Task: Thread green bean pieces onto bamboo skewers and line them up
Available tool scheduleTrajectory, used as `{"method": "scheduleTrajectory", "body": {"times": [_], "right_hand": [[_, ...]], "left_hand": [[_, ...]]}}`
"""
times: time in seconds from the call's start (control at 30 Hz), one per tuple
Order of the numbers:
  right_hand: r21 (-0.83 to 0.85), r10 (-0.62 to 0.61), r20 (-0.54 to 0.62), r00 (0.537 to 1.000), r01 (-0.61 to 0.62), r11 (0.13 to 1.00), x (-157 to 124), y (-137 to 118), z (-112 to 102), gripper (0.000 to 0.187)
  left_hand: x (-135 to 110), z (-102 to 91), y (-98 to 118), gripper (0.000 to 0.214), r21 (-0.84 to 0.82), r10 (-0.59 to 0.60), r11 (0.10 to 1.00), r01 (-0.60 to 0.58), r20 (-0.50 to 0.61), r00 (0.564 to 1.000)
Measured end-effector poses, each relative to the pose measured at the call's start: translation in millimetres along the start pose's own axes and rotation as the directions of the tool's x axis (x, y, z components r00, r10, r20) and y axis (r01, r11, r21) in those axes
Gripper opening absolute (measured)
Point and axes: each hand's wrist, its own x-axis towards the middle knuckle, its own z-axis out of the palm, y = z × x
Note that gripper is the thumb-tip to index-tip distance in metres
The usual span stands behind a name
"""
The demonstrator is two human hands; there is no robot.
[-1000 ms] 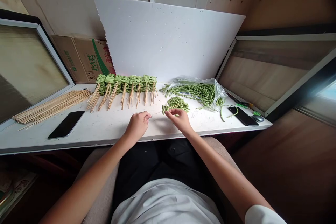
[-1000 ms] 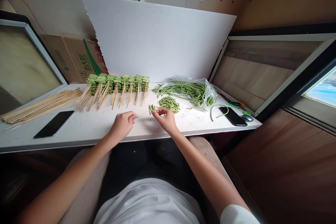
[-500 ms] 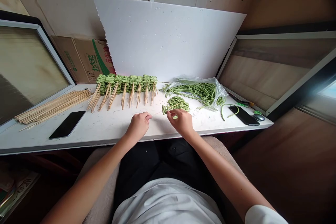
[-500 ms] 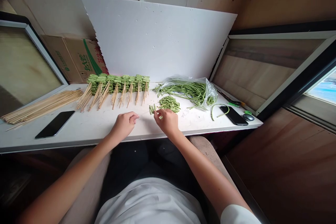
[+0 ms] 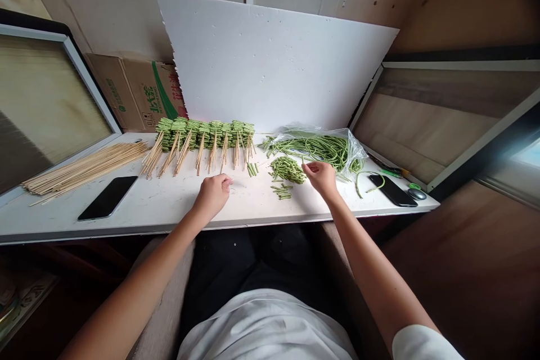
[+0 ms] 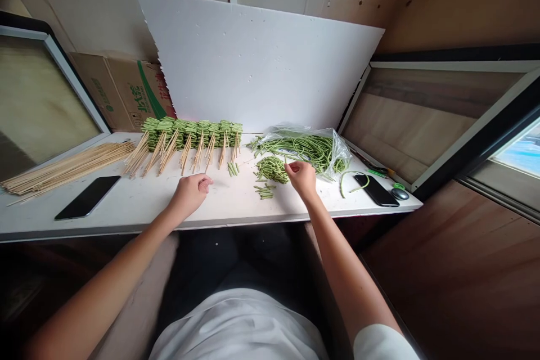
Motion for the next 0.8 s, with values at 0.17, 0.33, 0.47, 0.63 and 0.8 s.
{"method": "scheduleTrajectory", "body": {"times": [0.17,0.33,0.47,0.63,0.8], "right_hand": [[-0.354,0.161,0.125,0.979,-0.107,0.929,46,20,2,0.027],[-0.431,0.194,0.221,0.956,-0.083,0.899,71,16,15,0.023],[-0.433,0.165,0.231,0.959,-0.051,0.9,69,15,21,0.023],[-0.357,0.008,0.246,0.969,0.083,0.93,50,7,19,0.022],[-0.091,-0.295,0.467,0.833,0.377,0.922,25,-11,21,0.015]], "left_hand": [[3,-0.6,-6,0.03,0.001,-0.016,1.0,0.016,0.014,1.0],[3,-0.1,-8,0.03,-0.013,-0.004,1.0,0.004,0.012,1.0],[4,-2.6,-9,0.029,-0.023,0.008,1.0,-0.008,-0.004,1.0],[7,-5.6,-10,0.028,-0.045,0.005,0.999,-0.006,-0.019,1.0],[6,-5.1,-11,0.028,-0.064,-0.003,0.998,0.003,-0.002,1.0]]}}
